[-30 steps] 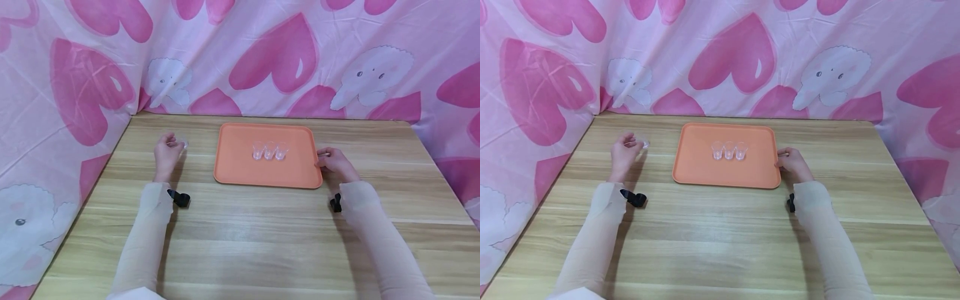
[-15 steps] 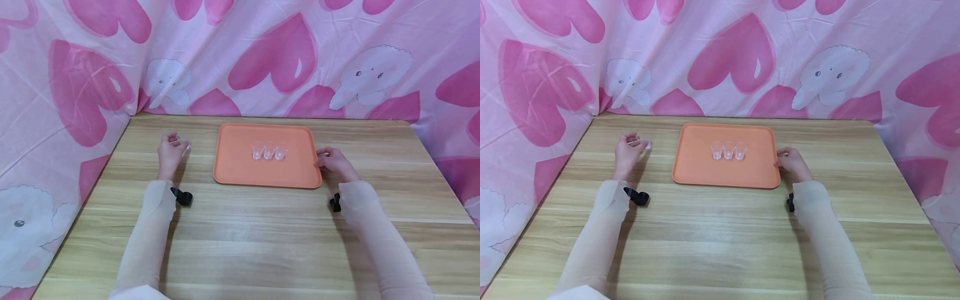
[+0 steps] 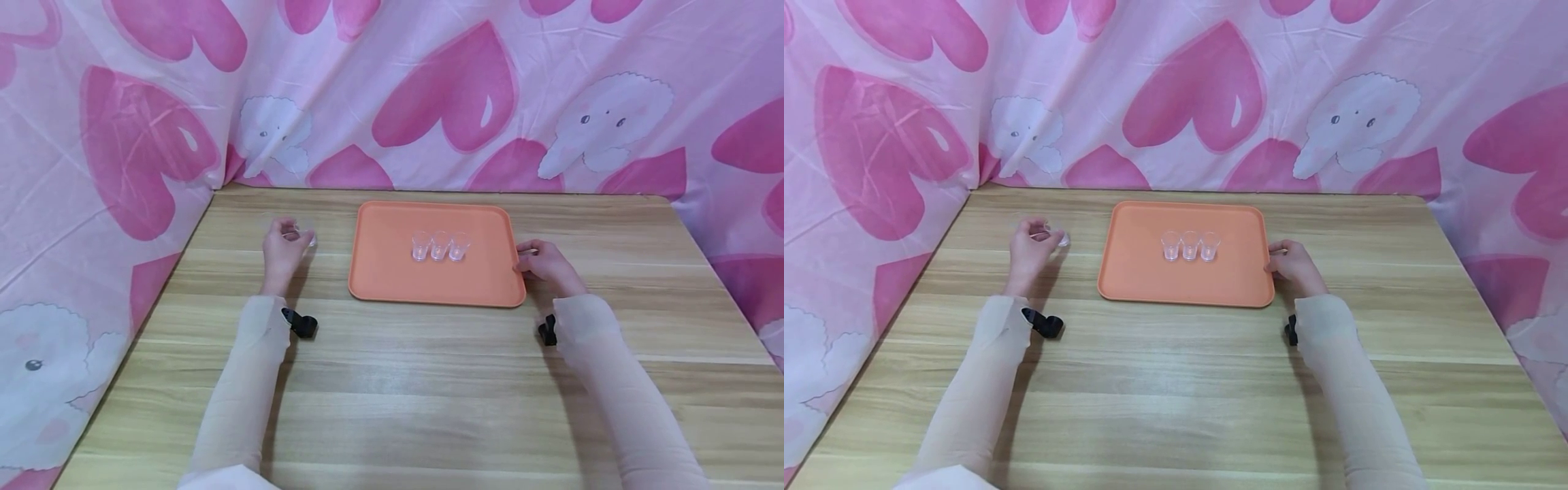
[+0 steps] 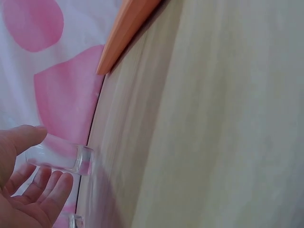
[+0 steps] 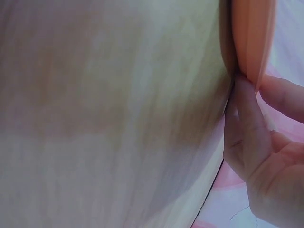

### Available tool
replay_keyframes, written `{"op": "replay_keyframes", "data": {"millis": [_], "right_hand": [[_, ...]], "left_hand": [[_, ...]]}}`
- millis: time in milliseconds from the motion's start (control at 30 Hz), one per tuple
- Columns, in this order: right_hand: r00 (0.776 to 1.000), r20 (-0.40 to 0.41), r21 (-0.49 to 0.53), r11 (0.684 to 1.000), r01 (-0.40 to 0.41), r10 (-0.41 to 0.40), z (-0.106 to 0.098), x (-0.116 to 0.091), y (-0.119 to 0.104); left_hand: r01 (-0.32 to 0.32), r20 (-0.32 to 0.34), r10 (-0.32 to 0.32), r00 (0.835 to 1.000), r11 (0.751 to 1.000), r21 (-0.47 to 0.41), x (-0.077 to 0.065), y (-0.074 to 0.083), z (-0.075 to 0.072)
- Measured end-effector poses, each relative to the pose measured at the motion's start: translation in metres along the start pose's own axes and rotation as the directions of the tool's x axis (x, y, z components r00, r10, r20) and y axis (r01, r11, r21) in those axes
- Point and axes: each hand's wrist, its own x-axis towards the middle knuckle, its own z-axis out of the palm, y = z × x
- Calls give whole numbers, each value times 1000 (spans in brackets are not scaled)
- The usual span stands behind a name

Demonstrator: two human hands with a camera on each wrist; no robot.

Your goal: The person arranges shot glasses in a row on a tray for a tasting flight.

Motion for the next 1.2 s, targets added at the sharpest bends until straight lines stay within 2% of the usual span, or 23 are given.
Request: {"op": "replay_keyframes", "data": {"millis": [233, 400, 567, 733, 933, 1200], "right_hand": [[999, 3, 71, 997, 35, -35, 0, 1, 2], [999, 4, 75, 996, 38, -39, 0, 1, 3], [1000, 10, 64, 998, 28, -28, 0, 1, 2], [999, 9, 51, 998, 32, -33, 0, 2, 3], [999, 4, 54, 998, 41, -41, 0, 2, 4], [1000, 6, 26, 999, 19, -20, 0, 0, 2]], "left_hand": [[1, 50, 1, 999, 999, -44, -6, 14, 10], [-7, 102, 14, 995, 997, -73, -13, 26, 23], [-9, 175, 24, 984, 997, -81, -20, 32, 40], [-43, 243, 66, 968, 994, -99, -31, 35, 56], [-94, 284, 101, 953, 995, -39, -40, 38, 73], [-118, 329, 115, 937, 993, -13, -48, 42, 91]]}}
